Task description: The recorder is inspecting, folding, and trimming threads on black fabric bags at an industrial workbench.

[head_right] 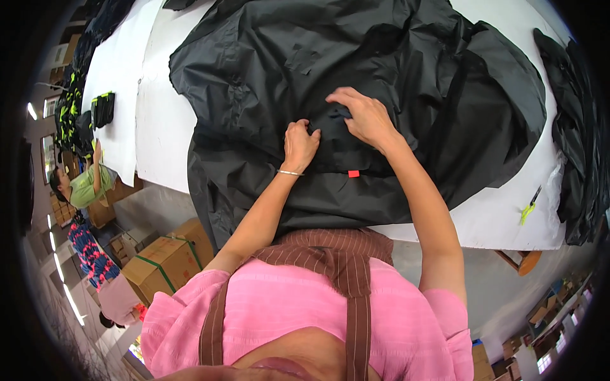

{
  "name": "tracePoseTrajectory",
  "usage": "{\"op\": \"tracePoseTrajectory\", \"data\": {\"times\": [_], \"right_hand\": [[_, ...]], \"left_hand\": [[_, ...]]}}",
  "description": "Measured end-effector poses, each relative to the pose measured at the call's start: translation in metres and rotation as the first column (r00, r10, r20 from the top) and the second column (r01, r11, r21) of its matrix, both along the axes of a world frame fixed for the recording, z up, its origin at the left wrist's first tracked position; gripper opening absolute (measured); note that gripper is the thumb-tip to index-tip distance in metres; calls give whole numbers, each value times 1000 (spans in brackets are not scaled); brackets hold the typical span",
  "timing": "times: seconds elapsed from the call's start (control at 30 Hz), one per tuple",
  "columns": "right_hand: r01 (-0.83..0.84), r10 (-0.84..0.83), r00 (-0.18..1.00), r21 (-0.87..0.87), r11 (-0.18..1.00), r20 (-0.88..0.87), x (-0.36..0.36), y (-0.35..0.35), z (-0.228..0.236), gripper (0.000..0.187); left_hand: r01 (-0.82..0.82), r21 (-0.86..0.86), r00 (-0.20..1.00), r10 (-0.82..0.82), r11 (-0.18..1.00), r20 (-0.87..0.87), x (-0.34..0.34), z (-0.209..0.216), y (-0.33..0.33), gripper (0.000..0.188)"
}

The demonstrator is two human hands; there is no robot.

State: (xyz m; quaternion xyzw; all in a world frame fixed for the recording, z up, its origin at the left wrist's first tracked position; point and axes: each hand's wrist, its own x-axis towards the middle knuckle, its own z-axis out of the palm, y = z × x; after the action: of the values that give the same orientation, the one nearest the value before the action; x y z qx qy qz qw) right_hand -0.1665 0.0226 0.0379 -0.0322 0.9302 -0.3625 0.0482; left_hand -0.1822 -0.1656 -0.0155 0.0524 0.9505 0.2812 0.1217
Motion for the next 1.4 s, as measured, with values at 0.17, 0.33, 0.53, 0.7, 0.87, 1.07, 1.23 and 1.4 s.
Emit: {"op": "tracePoseTrajectory", "data": {"times": [0.17,0.33,0.53,0.7,0.87,1.07,1.23,1.4], "right_hand": [[-204,209,978,177,963,-10,-41,-14,-34,51],[-237,228,971,151,960,79,-53,-16,-41,41],[-112,97,991,-200,973,-87,-57,6,-45,32],[69,-20,995,-539,839,95,-57,17,-50,35],[415,-159,907,-756,506,391,-41,20,-9,29],[176,-191,982,-362,915,-4,2,-22,-26,23],[229,-257,956,-192,954,-140,-11,-28,-34,25],[288,-313,944,-195,937,-108,-9,-19,-39,24]], "left_hand": [[-168,-17,940,166,986,298,-9,2,18,40],[-291,-19,898,280,957,340,-10,-4,19,25],[-170,206,970,200,964,-135,9,12,26,11],[-23,310,915,145,950,-377,19,8,35,11],[15,410,909,158,912,-386,29,-6,32,12],[54,390,878,142,919,-457,31,-5,33,12],[-59,544,947,219,837,-235,32,-4,34,12],[-7,478,944,163,878,-286,36,-12,31,11]]}}
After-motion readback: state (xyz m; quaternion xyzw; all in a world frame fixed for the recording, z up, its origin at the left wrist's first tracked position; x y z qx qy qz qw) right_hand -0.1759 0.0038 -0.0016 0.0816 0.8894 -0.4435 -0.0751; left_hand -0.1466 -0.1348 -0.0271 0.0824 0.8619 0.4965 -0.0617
